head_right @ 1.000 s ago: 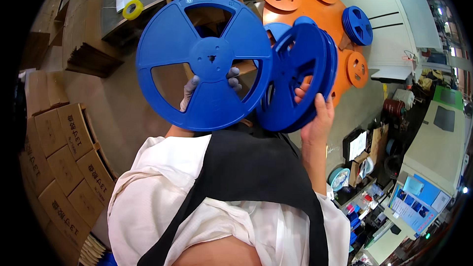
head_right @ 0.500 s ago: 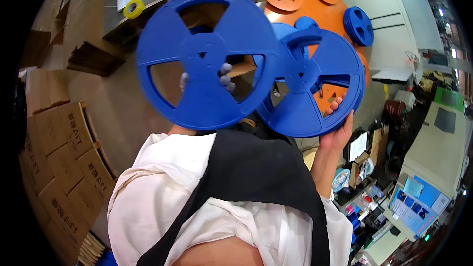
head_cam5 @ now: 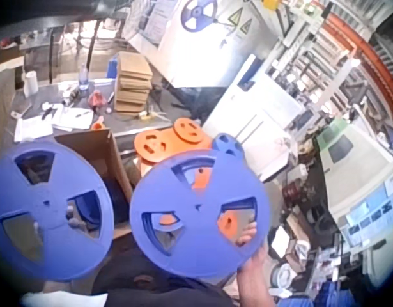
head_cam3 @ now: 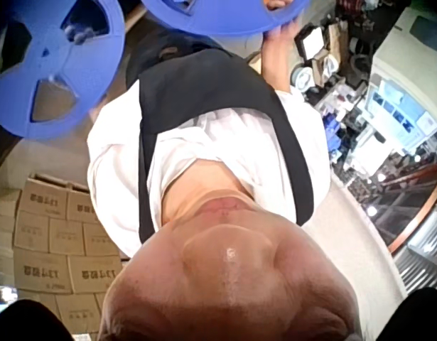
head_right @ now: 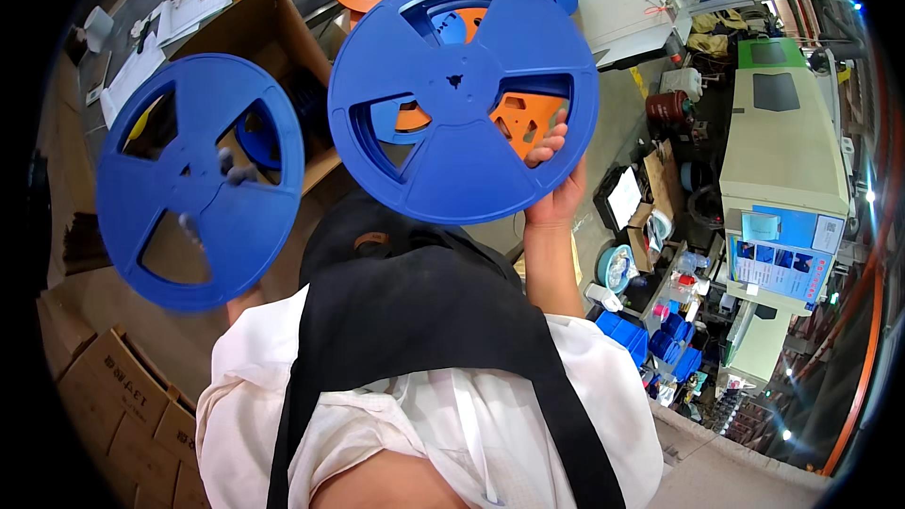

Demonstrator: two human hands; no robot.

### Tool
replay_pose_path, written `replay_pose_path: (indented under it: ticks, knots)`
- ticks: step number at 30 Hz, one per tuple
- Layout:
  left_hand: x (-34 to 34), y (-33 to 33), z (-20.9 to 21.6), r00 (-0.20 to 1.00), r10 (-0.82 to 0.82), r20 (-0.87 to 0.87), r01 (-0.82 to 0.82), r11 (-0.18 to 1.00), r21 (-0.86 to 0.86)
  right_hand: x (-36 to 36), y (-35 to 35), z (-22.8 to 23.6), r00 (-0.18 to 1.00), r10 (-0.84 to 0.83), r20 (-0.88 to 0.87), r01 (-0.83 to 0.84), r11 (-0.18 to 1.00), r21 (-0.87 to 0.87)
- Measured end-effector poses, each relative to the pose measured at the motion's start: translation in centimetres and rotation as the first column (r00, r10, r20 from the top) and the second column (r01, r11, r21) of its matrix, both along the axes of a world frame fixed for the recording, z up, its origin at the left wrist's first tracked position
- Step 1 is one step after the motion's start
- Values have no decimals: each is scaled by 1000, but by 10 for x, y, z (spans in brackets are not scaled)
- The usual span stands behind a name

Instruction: The person picks up blue plastic reels from a conveyor belt, weighs them on a digital scale, and records the weight on a paper form. They then stack the reels and place them into a cardboard box.

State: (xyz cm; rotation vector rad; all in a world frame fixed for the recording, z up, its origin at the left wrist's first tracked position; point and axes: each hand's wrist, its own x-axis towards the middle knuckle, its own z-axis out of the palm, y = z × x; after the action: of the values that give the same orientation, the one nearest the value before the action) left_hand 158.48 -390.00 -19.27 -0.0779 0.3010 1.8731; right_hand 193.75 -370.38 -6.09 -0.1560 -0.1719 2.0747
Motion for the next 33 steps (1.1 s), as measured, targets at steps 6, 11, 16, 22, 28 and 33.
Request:
replay_pose_path:
  ticks: [6,11,16,22,28,33]
  knots:
    - [30,26,-36,985,-32,-172,10,992,-127,-78,-33,23,730,-143,668,-265,843,469]
    - [85,57,66,955,-267,-127,271,963,13,-139,-82,22,494,-340,800,-681,421,599]
    - [77,55,62,992,-114,-54,115,993,29,-120,-70,29,548,-308,777,-631,458,627]
    - [62,8,32,987,-133,89,122,985,124,-53,-29,28,608,-320,727,-47,899,435]
    - [66,-4,7,985,-34,168,-27,939,344,0,-9,7,943,-55,329,-37,963,267]
    - [62,12,46,945,-161,286,50,932,358,27,-13,-9,984,-30,176,-2,983,181]
